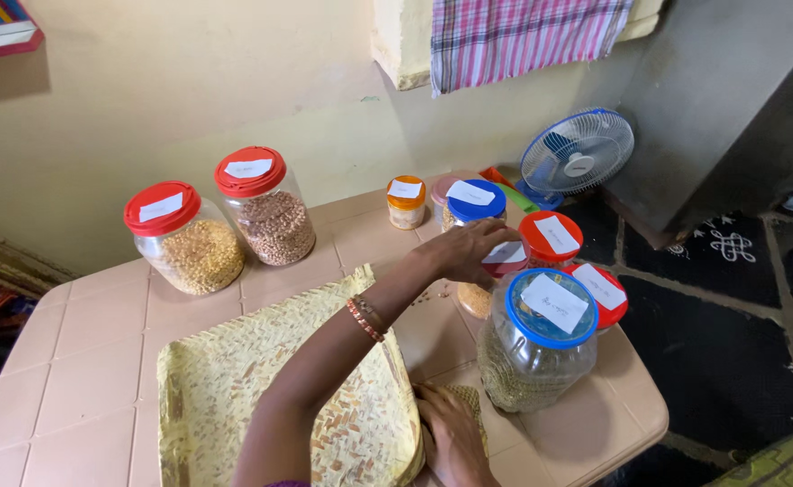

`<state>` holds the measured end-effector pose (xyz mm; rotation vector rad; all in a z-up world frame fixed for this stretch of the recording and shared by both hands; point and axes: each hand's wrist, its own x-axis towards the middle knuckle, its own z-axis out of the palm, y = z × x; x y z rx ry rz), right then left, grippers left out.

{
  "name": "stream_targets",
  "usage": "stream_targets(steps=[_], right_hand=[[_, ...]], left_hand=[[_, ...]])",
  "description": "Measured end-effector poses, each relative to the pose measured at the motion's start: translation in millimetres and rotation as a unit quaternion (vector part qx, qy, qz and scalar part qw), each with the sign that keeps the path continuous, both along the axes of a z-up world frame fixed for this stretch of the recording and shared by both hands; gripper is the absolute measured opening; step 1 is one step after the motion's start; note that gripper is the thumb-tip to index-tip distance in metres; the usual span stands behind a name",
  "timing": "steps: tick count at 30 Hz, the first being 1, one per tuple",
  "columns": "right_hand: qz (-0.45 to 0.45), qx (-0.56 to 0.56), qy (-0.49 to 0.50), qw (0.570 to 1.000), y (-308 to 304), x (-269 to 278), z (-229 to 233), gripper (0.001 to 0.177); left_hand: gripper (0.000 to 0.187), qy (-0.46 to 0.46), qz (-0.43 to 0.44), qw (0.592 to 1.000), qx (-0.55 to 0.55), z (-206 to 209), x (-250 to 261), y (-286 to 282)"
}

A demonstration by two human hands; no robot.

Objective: The person scoops chickpeas from a woven tray into a clear plastic jar, then secures the lid and places the jar on the table. The person then opens a second jar containing yellow split peas and pours them onto the tray.

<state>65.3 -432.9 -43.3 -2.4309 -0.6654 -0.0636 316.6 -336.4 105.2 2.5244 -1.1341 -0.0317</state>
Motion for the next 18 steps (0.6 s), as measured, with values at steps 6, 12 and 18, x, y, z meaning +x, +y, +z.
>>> stream_targets(steps=[6,12,18], right_hand=[[0.011,-0.014,-0.044,0.999,0.2,4.0,-12.4,0.056],[0.001,0.020,-0.044,0.999,-0.6,3.3,-2.4,0.050],[-0.002,0.033,-0.065,0.997,0.2,0.5,6.3,0.043]], left_hand=[[0.114,-0.011,0.030,0.997,0.068,-0.7,7.1,-26.0],[0.115,-0.019,0.058,0.997,0.047,1.6,-11.2,-16.6],[0.112,-0.028,0.090,0.995,0.031,2.9,-47.6,12.0]])
